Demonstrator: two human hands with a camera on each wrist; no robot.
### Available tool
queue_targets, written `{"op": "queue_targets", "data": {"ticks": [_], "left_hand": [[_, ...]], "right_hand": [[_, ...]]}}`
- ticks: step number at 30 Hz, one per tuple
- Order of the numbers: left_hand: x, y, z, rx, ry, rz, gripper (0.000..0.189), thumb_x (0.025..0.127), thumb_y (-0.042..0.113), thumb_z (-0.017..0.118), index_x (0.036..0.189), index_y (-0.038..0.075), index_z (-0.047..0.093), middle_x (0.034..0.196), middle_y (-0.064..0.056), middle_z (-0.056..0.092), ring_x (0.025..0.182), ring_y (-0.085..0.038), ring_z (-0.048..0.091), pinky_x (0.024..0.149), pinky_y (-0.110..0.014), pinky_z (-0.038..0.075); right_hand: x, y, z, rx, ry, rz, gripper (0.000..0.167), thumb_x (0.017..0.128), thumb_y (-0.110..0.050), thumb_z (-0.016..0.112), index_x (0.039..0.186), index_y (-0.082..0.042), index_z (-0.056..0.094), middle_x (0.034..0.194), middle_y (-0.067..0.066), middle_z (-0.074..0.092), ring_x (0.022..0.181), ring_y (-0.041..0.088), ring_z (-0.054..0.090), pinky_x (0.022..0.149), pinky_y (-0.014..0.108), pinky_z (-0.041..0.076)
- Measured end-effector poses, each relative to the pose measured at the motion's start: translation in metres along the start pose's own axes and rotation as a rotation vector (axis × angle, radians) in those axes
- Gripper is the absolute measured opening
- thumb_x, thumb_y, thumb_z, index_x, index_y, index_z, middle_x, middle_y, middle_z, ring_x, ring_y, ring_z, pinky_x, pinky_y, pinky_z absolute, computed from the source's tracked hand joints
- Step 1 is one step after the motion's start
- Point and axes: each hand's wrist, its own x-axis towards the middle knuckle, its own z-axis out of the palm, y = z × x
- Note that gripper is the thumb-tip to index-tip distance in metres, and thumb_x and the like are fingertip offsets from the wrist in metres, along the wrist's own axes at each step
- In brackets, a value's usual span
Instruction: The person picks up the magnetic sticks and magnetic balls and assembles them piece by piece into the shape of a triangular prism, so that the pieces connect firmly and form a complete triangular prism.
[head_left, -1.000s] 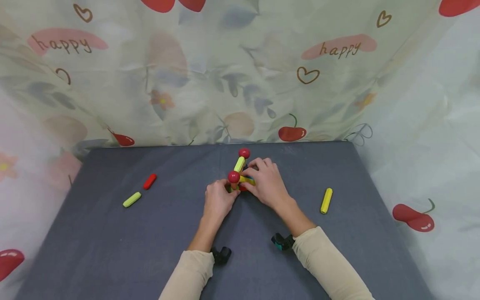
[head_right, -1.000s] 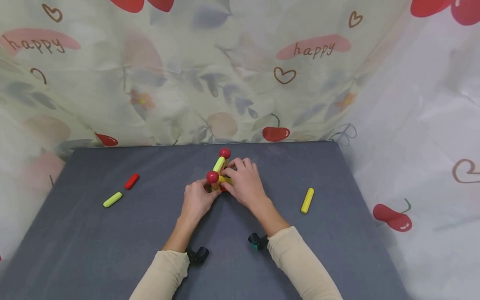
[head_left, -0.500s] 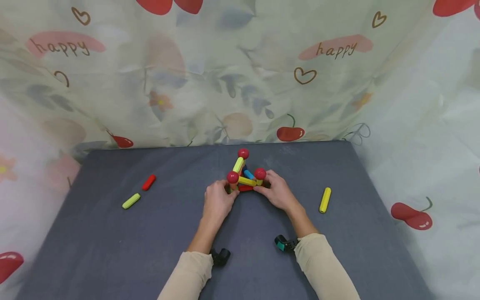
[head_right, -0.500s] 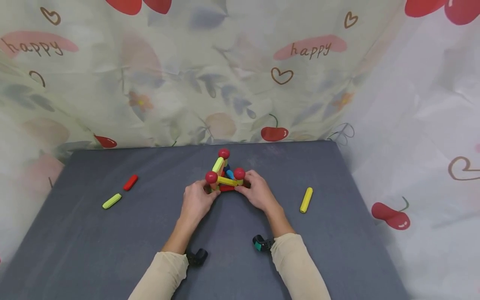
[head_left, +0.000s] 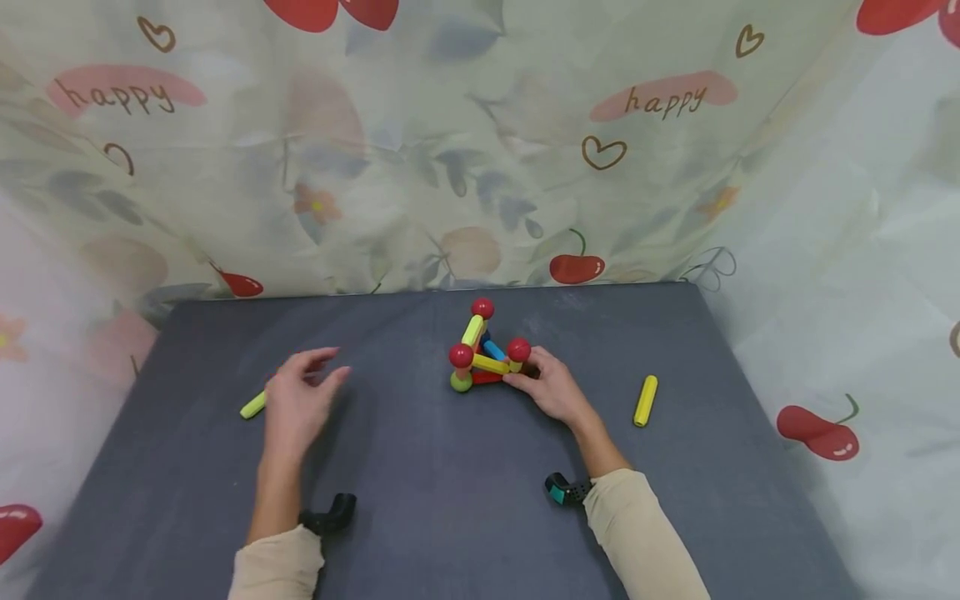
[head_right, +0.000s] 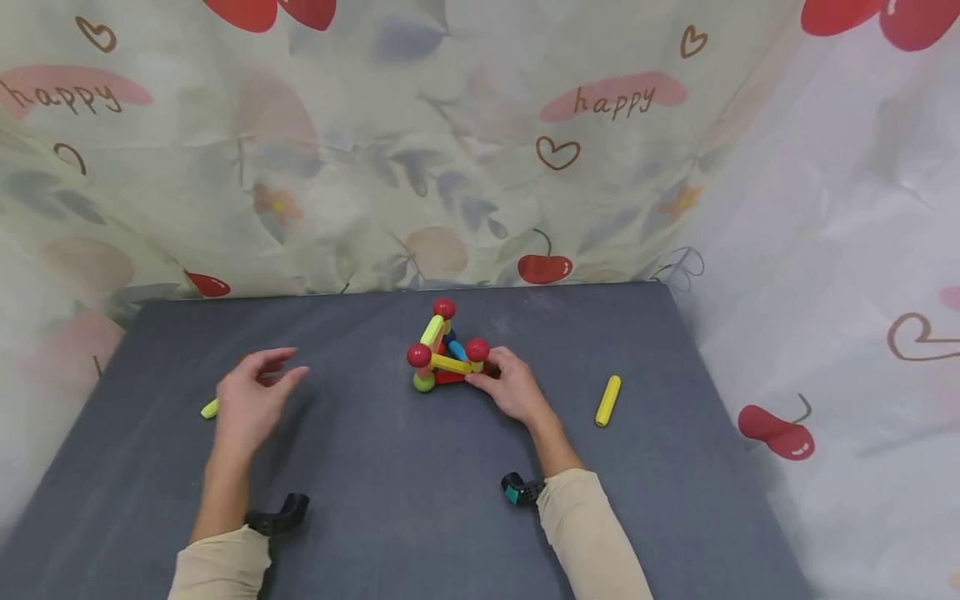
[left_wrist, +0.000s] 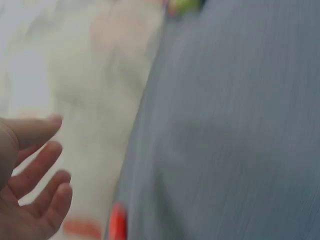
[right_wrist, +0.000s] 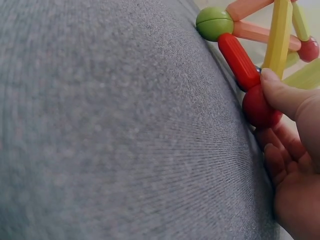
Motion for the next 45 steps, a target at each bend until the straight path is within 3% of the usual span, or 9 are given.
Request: {"op": "queue_targets", "data": {"ticks": [3,7,13,18,22,28,35,40,45], "left_hand": [[0.004,-0.033,-0.036,0.069,0.073,-0.108,0.040,0.095,0.025,0.074,0.133,0.012,0.067,0.133,-0.017,0.064,0.121,-0.036,0.059,0.103,-0.052,0.045],[0.006,-0.072,-0.065,0.192,0.039,-0.216,0.049,0.097,0.026,0.070,0.141,0.008,0.060,0.138,-0.026,0.057,0.124,-0.043,0.052,0.108,-0.059,0.035],[0.007,-0.104,-0.072,0.280,-0.080,-0.314,0.059,0.097,0.031,0.069,0.145,0.000,0.053,0.138,-0.028,0.059,0.121,-0.042,0.055,0.103,-0.059,0.041],[0.008,-0.108,-0.068,0.324,-0.083,-0.278,0.045,0.099,0.028,0.067,0.133,-0.001,0.062,0.123,-0.025,0.065,0.110,-0.040,0.058,0.094,-0.056,0.044],[0.004,-0.084,-0.063,0.279,-0.046,-0.201,0.038,0.100,0.031,0.066,0.127,0.003,0.067,0.118,-0.022,0.063,0.105,-0.037,0.058,0.084,-0.050,0.045],[0.000,0.003,-0.031,0.053,0.016,0.073,0.031,0.096,0.030,0.073,0.120,0.011,0.072,0.119,-0.012,0.062,0.107,-0.027,0.061,0.086,-0.040,0.051],[-0.008,0.095,0.041,-0.117,-0.140,0.357,0.023,0.091,0.031,0.079,0.109,0.018,0.075,0.124,-0.001,0.060,0.114,-0.022,0.049,0.094,-0.045,0.047],[-0.004,0.115,0.085,-0.045,-0.181,0.457,0.022,0.090,0.033,0.080,0.106,0.018,0.077,0.130,-0.001,0.058,0.120,-0.027,0.042,0.095,-0.044,0.045],[0.000,0.111,0.103,0.060,-0.161,0.479,0.022,0.089,0.033,0.080,0.105,0.019,0.078,0.137,-0.001,0.056,0.125,-0.028,0.039,0.099,-0.045,0.046]], "right_hand": [[0.001,0.001,-0.001,0.001,-0.007,-0.010,0.020,0.095,-0.028,0.074,0.109,-0.015,0.071,0.116,0.007,0.063,0.098,0.020,0.058,0.090,0.036,0.049],[0.002,0.001,-0.001,-0.003,-0.008,-0.013,0.021,0.095,-0.028,0.073,0.111,-0.015,0.070,0.115,0.006,0.063,0.098,0.021,0.058,0.090,0.036,0.048],[0.001,0.001,0.001,-0.008,-0.010,-0.006,0.022,0.095,-0.029,0.073,0.112,-0.015,0.070,0.114,0.006,0.063,0.098,0.020,0.058,0.089,0.036,0.048],[0.000,0.001,0.002,-0.004,-0.010,0.000,0.022,0.095,-0.031,0.073,0.111,-0.016,0.069,0.114,0.006,0.063,0.098,0.021,0.058,0.089,0.036,0.048],[0.000,0.003,0.002,-0.009,-0.018,0.004,0.024,0.095,-0.032,0.074,0.112,-0.016,0.069,0.115,0.006,0.063,0.099,0.019,0.058,0.091,0.035,0.048],[-0.001,0.001,0.000,0.012,-0.004,0.013,0.023,0.094,-0.030,0.075,0.111,-0.016,0.069,0.114,0.006,0.063,0.100,0.020,0.059,0.091,0.036,0.048],[0.000,0.003,0.002,0.037,-0.009,0.023,0.024,0.094,-0.031,0.074,0.113,-0.017,0.071,0.117,0.006,0.064,0.100,0.021,0.059,0.092,0.037,0.048],[0.001,0.003,0.002,0.034,-0.004,0.003,0.025,0.094,-0.029,0.075,0.114,-0.016,0.071,0.116,0.007,0.064,0.099,0.022,0.061,0.092,0.037,0.049],[0.000,0.002,0.001,0.026,-0.007,0.006,0.028,0.094,-0.030,0.075,0.118,-0.016,0.071,0.118,0.007,0.064,0.100,0.022,0.061,0.092,0.038,0.049]]}}
